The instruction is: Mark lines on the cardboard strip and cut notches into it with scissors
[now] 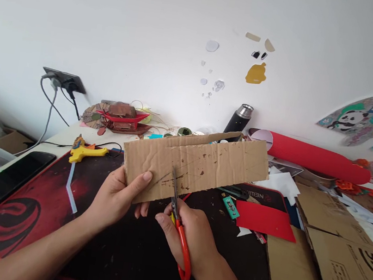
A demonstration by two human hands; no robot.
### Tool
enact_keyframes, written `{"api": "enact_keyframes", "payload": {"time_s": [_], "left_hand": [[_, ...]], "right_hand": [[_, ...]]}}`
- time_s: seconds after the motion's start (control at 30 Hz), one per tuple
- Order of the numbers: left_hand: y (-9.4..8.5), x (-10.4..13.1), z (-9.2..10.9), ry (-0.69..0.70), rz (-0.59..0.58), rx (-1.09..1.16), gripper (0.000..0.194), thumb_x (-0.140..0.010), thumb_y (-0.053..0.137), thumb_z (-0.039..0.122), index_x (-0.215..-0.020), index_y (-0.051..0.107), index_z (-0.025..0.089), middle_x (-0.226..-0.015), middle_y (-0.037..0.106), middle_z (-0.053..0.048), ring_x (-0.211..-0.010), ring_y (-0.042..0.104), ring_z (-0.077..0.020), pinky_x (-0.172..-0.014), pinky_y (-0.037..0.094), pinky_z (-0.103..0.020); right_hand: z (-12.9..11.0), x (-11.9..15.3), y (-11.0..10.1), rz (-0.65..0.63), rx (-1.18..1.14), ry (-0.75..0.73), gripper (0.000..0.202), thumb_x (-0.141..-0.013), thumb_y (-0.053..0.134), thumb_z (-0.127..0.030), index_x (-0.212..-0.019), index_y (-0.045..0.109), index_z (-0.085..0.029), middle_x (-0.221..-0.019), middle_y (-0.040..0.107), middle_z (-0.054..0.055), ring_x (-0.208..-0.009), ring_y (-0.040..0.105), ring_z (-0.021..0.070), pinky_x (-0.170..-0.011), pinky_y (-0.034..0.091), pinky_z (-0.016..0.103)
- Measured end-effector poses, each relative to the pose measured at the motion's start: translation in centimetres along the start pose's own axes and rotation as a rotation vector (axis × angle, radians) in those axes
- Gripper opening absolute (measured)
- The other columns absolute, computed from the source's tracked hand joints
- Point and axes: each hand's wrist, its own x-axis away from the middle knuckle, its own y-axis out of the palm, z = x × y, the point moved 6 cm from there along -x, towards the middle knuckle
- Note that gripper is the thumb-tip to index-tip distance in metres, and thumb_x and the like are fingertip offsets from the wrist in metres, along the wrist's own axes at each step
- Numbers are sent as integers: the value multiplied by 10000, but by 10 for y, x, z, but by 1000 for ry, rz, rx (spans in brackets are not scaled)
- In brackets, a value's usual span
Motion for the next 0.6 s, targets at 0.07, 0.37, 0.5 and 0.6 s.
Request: {"api": "enact_keyframes", "payload": {"time_s": [0.07,0.37,0.5,0.6], "left_hand": [[1,0,1,5,-4,4,564,-894,826,715,-780,587,218,-448,661,-22,-331,592,-159,-335,473,-210],[0,0,-4,14,26,32,516,-910,823,675,-792,609,220,-458,666,-23,-348,617,-180,-331,479,-225],[-1,1,-7,34,27,40,481,-954,788,634,-782,609,222,-465,672,-26,-348,615,-178,-336,476,-227],[-2,3,-10,37,47,62,442,-968,782,601,-806,605,230,-472,675,-16,-352,624,-185,-334,470,-227]], "right_hand": [[0,0,-1,18,11,-7,303,-1036,610,-511,-904,641,-240,-697,695,6,-590,656,181,-641,448,276],[-1,1,1,50,32,-27,351,-1093,515,-487,-896,654,-233,-726,735,36,-632,712,202,-629,437,281],[-4,3,2,67,40,-39,372,-1110,469,-456,-893,666,-226,-718,732,43,-615,702,195,-616,437,276],[-5,5,3,97,56,-45,388,-1117,445,-438,-865,648,-225,-662,694,30,-544,648,175,-571,404,272]]}}
